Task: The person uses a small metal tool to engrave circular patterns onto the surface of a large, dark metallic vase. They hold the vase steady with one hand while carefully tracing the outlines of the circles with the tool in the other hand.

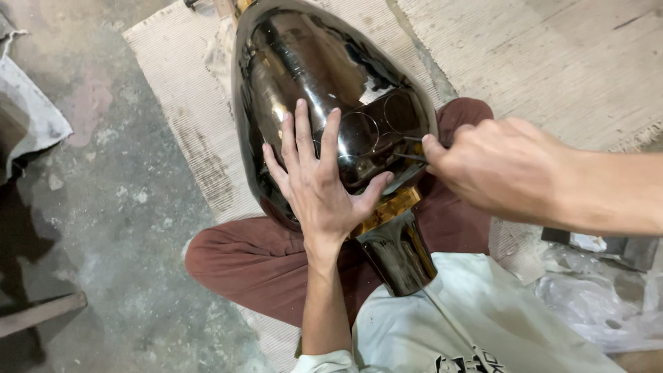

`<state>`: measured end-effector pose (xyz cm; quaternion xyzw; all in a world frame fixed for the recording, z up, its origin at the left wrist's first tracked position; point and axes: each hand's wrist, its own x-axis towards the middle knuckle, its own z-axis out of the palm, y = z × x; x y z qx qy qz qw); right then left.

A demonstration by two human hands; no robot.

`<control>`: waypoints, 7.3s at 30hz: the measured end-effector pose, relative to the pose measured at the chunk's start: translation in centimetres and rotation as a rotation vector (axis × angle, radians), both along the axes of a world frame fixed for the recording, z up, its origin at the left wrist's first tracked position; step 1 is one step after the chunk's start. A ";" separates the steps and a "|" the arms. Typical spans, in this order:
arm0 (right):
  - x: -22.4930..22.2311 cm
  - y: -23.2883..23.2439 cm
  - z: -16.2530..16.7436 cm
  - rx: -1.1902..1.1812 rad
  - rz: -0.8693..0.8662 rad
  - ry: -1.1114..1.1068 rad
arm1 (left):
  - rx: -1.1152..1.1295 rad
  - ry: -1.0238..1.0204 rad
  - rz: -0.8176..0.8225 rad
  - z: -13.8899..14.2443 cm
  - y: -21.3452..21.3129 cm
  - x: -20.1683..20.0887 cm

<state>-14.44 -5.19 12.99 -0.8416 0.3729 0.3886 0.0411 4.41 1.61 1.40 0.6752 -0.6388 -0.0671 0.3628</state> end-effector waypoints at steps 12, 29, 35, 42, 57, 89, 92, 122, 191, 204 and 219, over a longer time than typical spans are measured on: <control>0.1 -3.6 -0.7 0.389 -0.804 -0.223 | -0.132 -0.048 -0.222 1.5 -0.2 -2.5; 1.5 -2.7 1.0 0.210 -0.496 -0.231 | -0.059 -0.116 -0.308 0.5 -3.3 2.0; 3.7 0.3 -0.3 0.066 -0.368 -0.301 | 0.038 -0.081 -0.163 -1.7 -2.2 4.3; -1.6 3.4 -2.6 -0.121 0.576 0.065 | 0.021 -0.101 -0.144 -1.7 -2.2 3.6; -3.1 2.8 -3.1 -0.222 0.555 -0.057 | 0.059 -0.060 -0.124 -1.2 -1.7 3.4; -15.7 -0.9 -11.4 0.134 -0.441 -1.232 | 0.199 -0.452 0.000 0.4 -2.1 -8.1; -15.1 -0.5 -12.0 0.214 -0.650 -1.137 | 0.192 -0.431 0.043 0.5 -2.3 -8.6; -11.0 -1.1 -7.2 -0.068 -0.299 -1.044 | 0.164 -0.401 0.127 -0.2 -2.4 -9.1; -6.5 -6.0 -3.7 -0.195 0.638 -0.641 | 0.181 -0.378 0.100 0.4 -2.7 -8.3; -8.4 -5.9 -5.5 -0.161 0.334 -0.785 | 0.202 -0.376 0.096 0.3 -2.6 -8.1; -10.1 -3.0 -7.2 -0.093 -0.044 -0.915 | 0.185 -0.390 0.099 0.2 -2.4 -8.1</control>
